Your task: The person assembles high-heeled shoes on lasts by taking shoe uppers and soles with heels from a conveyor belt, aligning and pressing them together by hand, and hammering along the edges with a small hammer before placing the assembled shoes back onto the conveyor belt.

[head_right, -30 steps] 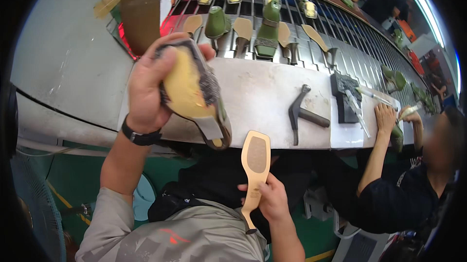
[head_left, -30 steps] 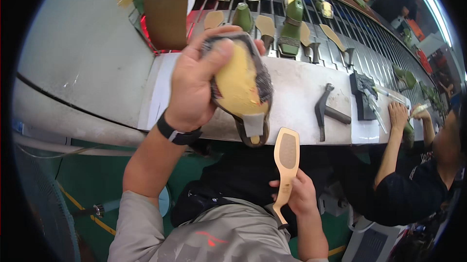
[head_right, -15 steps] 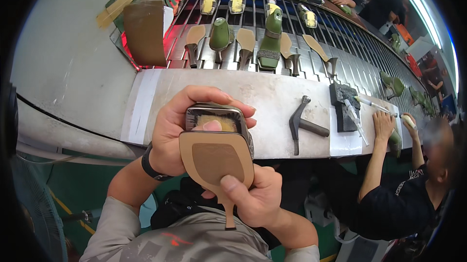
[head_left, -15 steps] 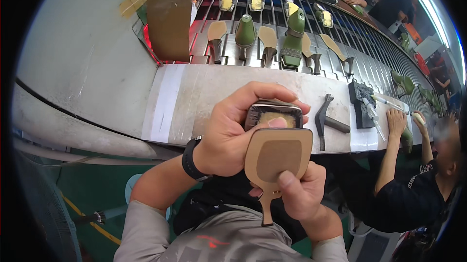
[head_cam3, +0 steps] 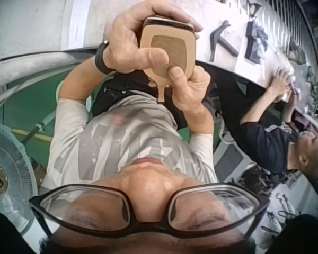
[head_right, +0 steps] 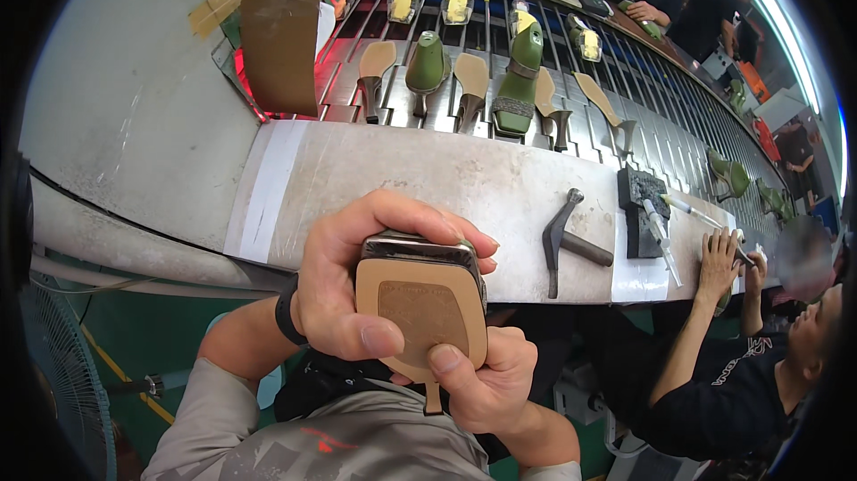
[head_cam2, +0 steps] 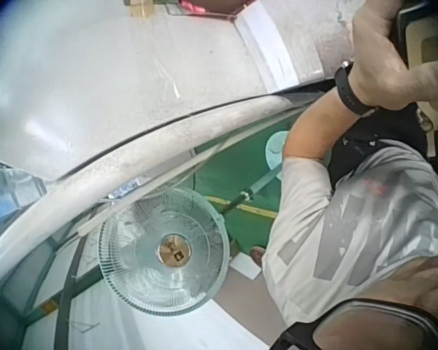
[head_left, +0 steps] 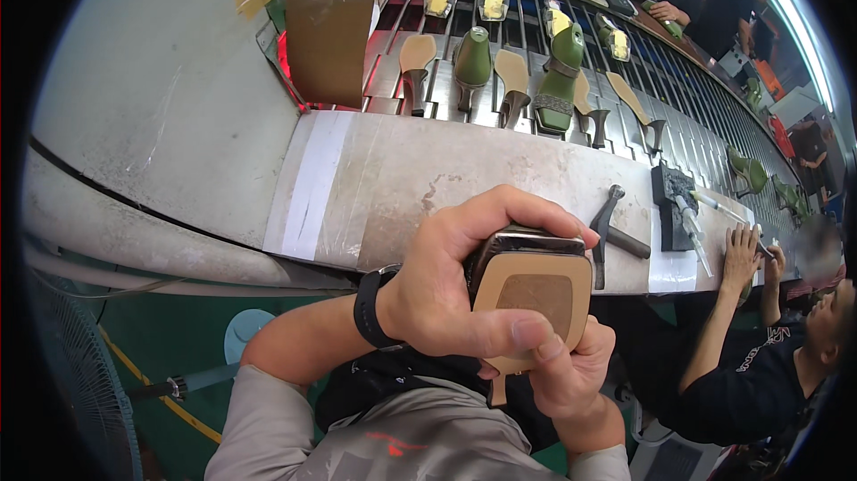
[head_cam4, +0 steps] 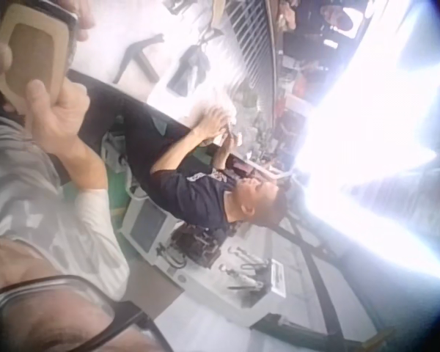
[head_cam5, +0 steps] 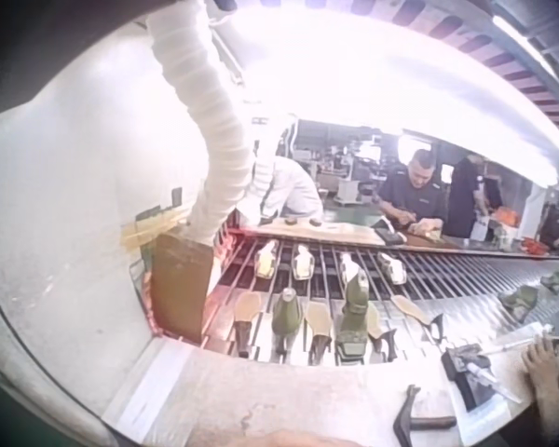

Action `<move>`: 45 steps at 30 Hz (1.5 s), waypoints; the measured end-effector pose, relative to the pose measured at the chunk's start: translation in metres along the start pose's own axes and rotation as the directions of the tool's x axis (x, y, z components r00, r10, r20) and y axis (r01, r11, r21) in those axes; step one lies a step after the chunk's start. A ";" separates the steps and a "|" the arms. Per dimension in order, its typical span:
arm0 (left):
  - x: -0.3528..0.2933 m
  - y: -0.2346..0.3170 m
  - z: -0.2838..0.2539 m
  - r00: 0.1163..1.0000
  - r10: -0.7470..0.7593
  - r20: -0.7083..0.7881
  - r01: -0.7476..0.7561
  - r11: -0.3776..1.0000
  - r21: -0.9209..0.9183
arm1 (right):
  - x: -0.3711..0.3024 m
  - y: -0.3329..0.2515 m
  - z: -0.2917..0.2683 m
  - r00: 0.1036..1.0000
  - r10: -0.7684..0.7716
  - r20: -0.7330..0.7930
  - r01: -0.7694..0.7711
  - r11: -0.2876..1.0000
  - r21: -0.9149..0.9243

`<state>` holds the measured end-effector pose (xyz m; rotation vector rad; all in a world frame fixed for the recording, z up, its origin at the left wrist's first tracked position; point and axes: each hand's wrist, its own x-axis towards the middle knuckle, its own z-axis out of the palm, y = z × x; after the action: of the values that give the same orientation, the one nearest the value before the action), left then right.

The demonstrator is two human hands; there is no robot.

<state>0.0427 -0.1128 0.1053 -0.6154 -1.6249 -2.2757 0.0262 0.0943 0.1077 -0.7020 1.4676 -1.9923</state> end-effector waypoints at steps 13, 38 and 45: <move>-0.002 0.003 -0.003 1.000 -0.001 0.022 0.001 1.000 -0.005 | 0.007 0.001 0.003 0.998 -0.062 0.006 0.062 0.998 -0.019; 0.044 -0.010 -0.030 0.999 0.032 0.014 -0.033 0.998 0.059 | 0.038 -0.020 -0.013 0.979 0.153 -0.136 -0.124 0.971 0.204; 0.046 -0.008 -0.036 0.994 0.084 0.069 -0.096 0.976 0.194 | 0.041 -0.020 -0.018 0.991 0.084 -0.100 -0.070 0.989 0.130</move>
<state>-0.0076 -0.1431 0.1108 -0.6993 -1.7846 -2.0194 -0.0177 0.0826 0.1253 -0.4858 1.3921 -2.0687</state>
